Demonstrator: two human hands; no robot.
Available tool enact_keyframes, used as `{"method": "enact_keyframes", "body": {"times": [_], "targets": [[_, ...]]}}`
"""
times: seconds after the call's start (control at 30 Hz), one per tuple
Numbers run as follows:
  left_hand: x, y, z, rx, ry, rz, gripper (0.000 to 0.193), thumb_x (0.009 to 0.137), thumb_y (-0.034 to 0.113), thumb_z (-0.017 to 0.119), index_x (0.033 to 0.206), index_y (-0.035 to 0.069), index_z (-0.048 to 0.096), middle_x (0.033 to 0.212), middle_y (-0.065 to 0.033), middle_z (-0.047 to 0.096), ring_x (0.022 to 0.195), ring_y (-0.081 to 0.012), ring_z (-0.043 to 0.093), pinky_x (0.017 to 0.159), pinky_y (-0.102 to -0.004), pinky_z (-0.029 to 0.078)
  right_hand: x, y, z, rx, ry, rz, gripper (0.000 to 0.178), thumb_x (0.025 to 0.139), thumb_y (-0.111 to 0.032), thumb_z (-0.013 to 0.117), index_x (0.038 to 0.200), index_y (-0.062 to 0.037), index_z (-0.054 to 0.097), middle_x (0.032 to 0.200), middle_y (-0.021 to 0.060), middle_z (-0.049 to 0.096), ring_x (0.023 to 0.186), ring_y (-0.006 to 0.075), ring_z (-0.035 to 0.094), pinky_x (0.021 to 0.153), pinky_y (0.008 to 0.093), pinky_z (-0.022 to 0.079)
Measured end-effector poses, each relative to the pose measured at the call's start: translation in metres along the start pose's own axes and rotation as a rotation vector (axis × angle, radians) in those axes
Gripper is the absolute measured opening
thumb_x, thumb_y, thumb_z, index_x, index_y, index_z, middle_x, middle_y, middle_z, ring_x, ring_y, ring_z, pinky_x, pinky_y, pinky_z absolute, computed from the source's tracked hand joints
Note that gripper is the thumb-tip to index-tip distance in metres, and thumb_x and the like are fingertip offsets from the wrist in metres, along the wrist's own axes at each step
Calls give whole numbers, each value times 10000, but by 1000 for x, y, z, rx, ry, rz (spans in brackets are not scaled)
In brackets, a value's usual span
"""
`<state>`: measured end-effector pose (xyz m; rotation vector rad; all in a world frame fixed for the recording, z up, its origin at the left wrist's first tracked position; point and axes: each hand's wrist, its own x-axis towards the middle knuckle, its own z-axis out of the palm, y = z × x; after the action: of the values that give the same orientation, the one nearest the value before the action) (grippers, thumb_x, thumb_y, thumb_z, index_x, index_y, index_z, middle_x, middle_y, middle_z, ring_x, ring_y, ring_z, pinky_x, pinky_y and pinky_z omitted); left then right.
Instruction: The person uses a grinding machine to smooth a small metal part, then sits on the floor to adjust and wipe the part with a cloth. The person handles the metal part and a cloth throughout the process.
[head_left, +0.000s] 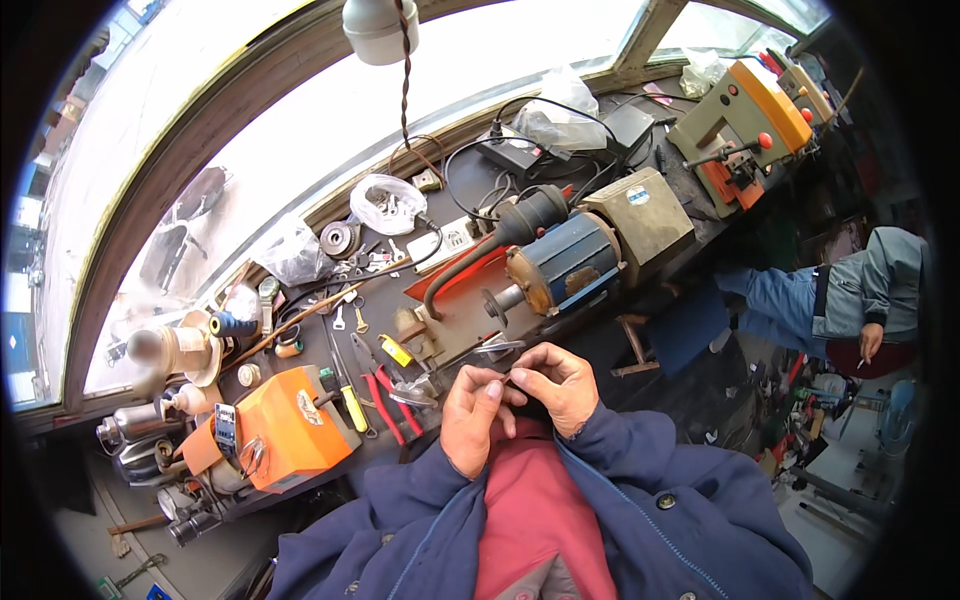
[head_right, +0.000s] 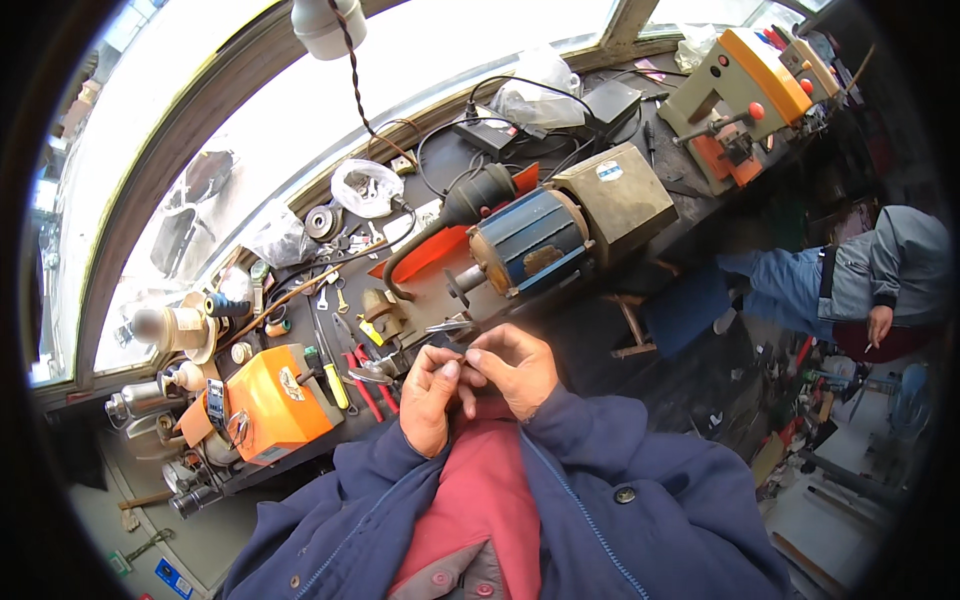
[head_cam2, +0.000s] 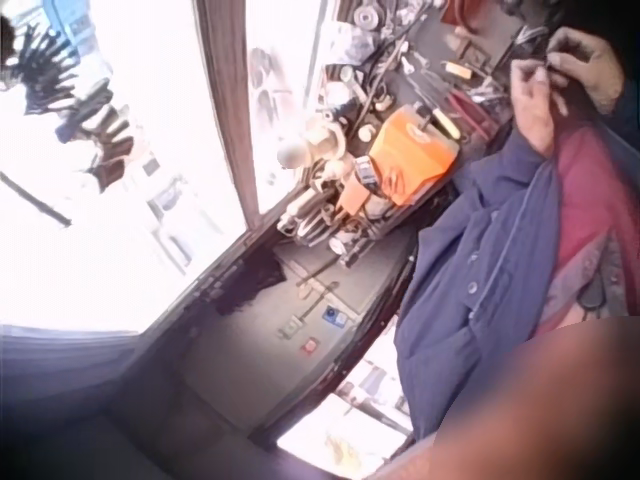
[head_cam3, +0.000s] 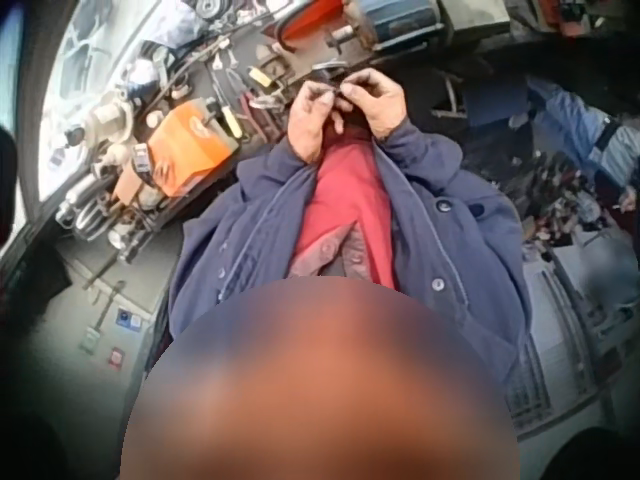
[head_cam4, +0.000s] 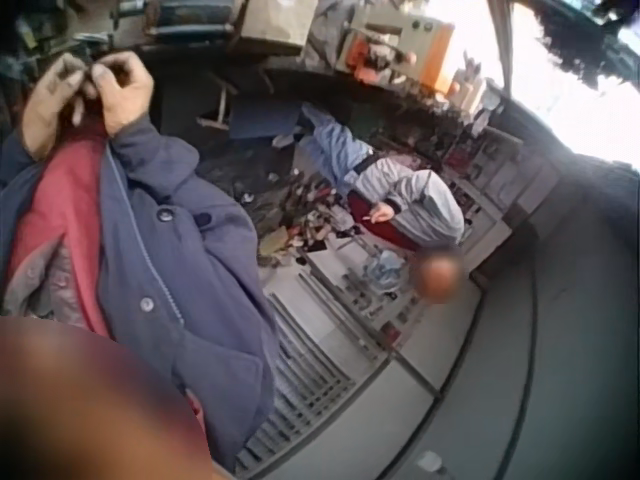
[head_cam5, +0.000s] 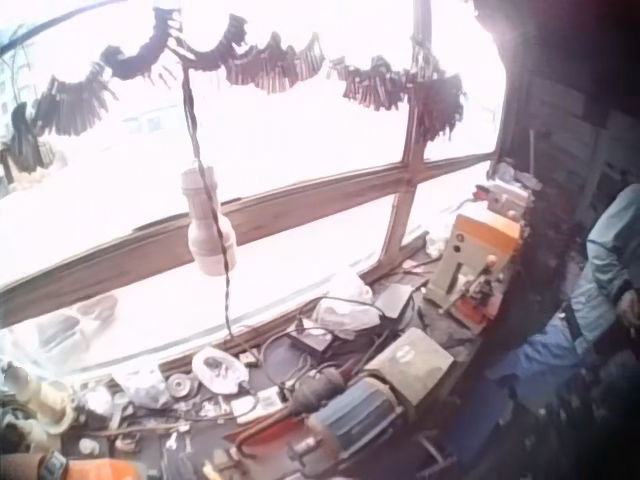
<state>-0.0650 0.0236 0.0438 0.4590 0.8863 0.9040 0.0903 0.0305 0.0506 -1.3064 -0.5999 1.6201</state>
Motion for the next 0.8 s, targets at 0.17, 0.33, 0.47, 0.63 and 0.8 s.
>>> {"method": "enact_keyframes", "body": {"times": [0.17,0.33,0.47,0.63,0.8], "targets": [[3,3,-5,169,-92,-138,139,1000,147,616,1041,18,582,878,-106,690,652,-119,602,628,-241,491,-2,3,-5,47,22,-43,85,934,-42,675,996,2,637,885,57,688,812,93,635,737,248,523],[6,6,-6,253,-146,-205,140,988,138,634,1039,8,637,892,-65,686,703,-95,606,653,-223,490,0,7,-7,-61,11,0,126,942,-88,657,1009,15,627,919,73,693,822,103,643,729,268,529],[2,9,-11,372,-217,-301,234,1003,172,603,1136,-16,647,928,-65,681,762,-99,609,705,-233,491,14,3,-16,124,108,23,181,971,-129,624,1060,26,591,917,129,696,799,163,683,741,289,565],[-4,13,-25,420,-271,-386,277,1029,227,558,1108,-22,650,959,-84,676,806,-114,607,774,-256,492,27,3,-16,103,108,82,212,994,-147,605,1086,42,580,795,136,682,454,94,523,431,243,464],[-8,16,-35,436,-255,-362,266,1038,203,541,1095,-34,645,970,-92,669,830,-124,606,796,-264,495,31,10,-9,161,78,94,249,987,-163,628,1086,60,577,769,148,674,435,89,502,422,249,473]]}}
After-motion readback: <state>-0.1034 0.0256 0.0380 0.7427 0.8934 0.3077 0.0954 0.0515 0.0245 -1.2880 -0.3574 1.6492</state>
